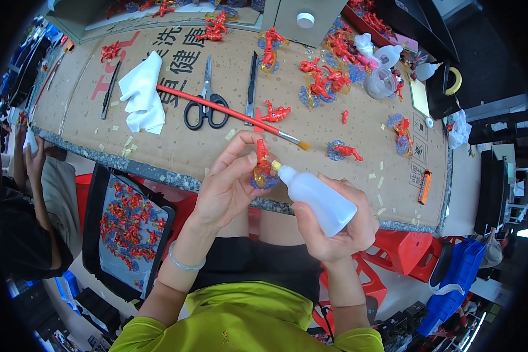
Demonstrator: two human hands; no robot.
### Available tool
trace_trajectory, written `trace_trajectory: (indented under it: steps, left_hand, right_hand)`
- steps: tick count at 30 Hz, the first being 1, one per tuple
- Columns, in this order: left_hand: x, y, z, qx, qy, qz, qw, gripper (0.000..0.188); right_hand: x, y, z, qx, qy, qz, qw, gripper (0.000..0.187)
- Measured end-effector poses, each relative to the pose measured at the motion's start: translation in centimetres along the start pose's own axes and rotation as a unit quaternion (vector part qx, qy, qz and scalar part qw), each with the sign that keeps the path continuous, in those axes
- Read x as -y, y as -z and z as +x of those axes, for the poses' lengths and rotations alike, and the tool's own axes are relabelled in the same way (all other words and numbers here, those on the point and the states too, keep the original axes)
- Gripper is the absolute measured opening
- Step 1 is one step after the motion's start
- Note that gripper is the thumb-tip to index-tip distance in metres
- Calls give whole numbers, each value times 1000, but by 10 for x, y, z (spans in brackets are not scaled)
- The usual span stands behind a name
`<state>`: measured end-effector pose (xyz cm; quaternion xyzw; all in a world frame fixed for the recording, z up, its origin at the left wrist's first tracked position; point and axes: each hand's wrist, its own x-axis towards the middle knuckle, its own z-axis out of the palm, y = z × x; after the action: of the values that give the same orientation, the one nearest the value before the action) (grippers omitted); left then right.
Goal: The person assembles small red and blue plastic figures by applying adhesive from a bottle to them, then uses a paint brush to spread the adhesive.
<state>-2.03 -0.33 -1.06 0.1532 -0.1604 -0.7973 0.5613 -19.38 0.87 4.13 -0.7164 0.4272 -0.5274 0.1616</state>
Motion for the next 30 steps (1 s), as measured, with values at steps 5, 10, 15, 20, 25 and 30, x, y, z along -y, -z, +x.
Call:
trace_trajectory:
  steps: [5, 10, 15, 20, 25, 30]
  left_hand:
    - [1, 0, 0, -10, -1, 5, 1000, 22]
    - [0, -1, 0, -11, 1, 9, 1000, 21]
    - [0, -1, 0, -9, 1, 14, 1000, 21]
    - [0, -2, 0, -13, 3, 14, 1000, 21]
    - [0, -1, 1, -4, -2, 13, 1000, 21]
    - [-1, -4, 1, -31, -3, 39, 999, 20]
  right_hand:
    - [0, 0, 0, 2, 2, 1, 1000, 39]
    - [0, 1, 0, 6, 9, -1, 1000, 39]
    - [5, 4, -6, 8, -58, -22, 998, 43]
    - [-1, 1, 0, -3, 16, -1, 1000, 38]
    - [-2, 3, 0, 5, 14, 1, 1000, 39]
    - [-2, 7, -10, -39, -74, -6, 997, 43]
